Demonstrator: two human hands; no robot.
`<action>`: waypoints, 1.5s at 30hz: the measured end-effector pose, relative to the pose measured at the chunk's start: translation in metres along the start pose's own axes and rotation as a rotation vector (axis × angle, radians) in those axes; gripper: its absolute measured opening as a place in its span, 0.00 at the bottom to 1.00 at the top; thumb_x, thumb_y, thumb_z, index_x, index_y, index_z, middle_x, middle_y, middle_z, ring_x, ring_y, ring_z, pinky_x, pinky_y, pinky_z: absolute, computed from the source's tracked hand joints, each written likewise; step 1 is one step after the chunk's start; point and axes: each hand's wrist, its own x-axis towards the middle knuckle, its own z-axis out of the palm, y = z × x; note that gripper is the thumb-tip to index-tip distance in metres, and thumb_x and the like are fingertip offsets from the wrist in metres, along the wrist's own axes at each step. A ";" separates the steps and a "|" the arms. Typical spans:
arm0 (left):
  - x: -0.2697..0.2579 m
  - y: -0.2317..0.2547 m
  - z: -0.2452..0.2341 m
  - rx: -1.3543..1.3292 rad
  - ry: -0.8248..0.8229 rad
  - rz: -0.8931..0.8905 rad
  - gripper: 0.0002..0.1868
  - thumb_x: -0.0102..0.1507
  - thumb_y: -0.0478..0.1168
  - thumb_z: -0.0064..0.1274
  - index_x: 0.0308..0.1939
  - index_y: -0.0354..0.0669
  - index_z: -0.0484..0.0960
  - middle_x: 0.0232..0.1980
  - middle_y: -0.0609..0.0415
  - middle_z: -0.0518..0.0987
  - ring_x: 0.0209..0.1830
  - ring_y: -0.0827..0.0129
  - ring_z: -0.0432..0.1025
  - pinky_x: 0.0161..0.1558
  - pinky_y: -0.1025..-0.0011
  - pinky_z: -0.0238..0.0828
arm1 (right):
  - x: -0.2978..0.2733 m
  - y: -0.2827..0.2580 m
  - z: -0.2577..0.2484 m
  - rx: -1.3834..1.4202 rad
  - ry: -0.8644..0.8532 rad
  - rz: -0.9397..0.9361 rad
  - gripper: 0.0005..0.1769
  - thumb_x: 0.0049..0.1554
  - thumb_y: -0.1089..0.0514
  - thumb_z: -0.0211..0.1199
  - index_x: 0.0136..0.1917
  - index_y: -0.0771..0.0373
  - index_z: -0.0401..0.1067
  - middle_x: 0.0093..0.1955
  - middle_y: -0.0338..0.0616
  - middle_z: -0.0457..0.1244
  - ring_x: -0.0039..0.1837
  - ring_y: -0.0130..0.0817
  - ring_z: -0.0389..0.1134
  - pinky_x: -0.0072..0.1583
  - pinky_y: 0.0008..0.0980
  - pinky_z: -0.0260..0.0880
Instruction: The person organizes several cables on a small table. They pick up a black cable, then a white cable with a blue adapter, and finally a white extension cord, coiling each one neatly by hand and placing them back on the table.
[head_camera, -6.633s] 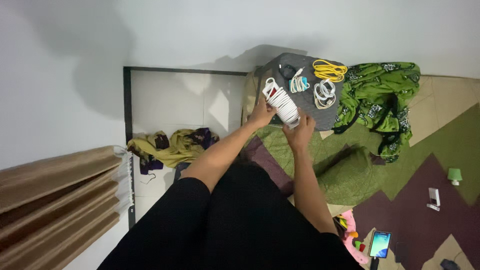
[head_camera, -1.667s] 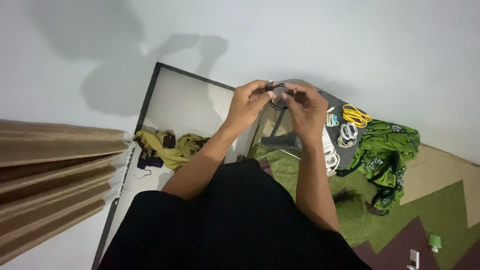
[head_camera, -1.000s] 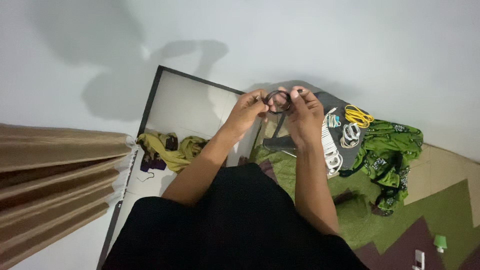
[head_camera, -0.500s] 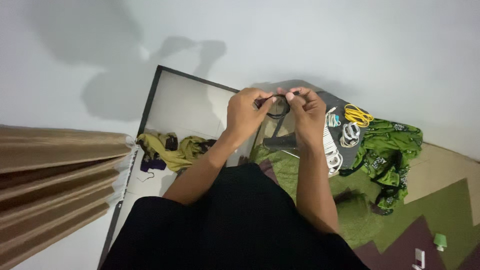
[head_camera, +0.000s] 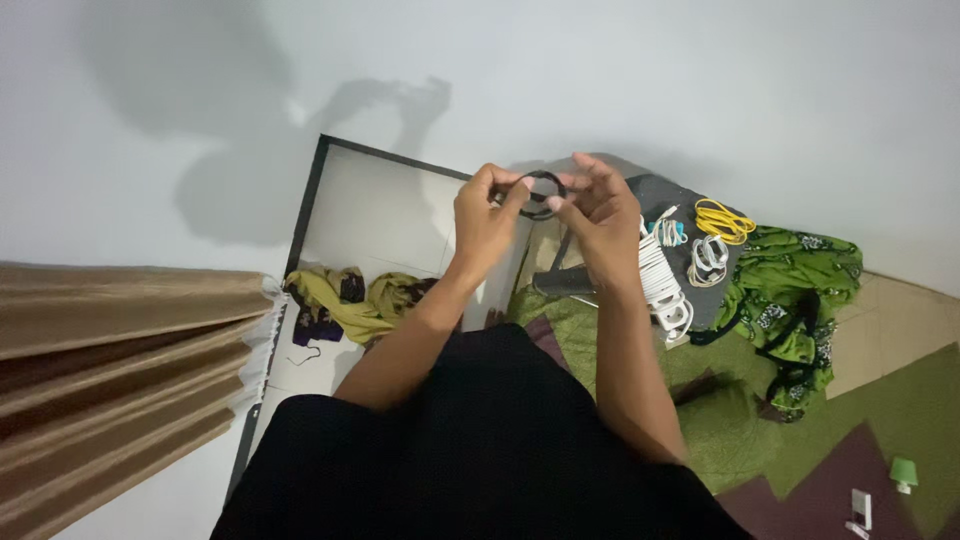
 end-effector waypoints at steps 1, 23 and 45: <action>0.000 -0.003 0.000 -0.049 0.015 -0.001 0.07 0.66 0.36 0.60 0.37 0.35 0.80 0.32 0.54 0.81 0.31 0.76 0.72 0.35 0.76 0.69 | 0.001 0.001 -0.002 -0.001 0.009 0.001 0.27 0.55 0.72 0.66 0.67 0.66 0.66 0.55 0.43 0.70 0.56 0.29 0.72 0.54 0.28 0.75; -0.001 -0.007 0.020 0.107 -0.288 0.135 0.14 0.67 0.42 0.59 0.54 0.42 0.81 0.45 0.54 0.85 0.44 0.70 0.81 0.44 0.71 0.80 | -0.007 0.032 -0.040 -0.021 0.217 0.057 0.12 0.58 0.71 0.67 0.56 0.69 0.78 0.47 0.40 0.71 0.46 0.22 0.70 0.48 0.23 0.73; -0.015 -0.005 0.031 0.262 -0.215 0.280 0.15 0.72 0.47 0.53 0.49 0.36 0.80 0.36 0.50 0.84 0.34 0.68 0.80 0.34 0.71 0.75 | -0.025 0.025 -0.034 -0.240 0.140 0.121 0.07 0.60 0.64 0.68 0.51 0.68 0.81 0.37 0.36 0.67 0.38 0.19 0.62 0.40 0.21 0.61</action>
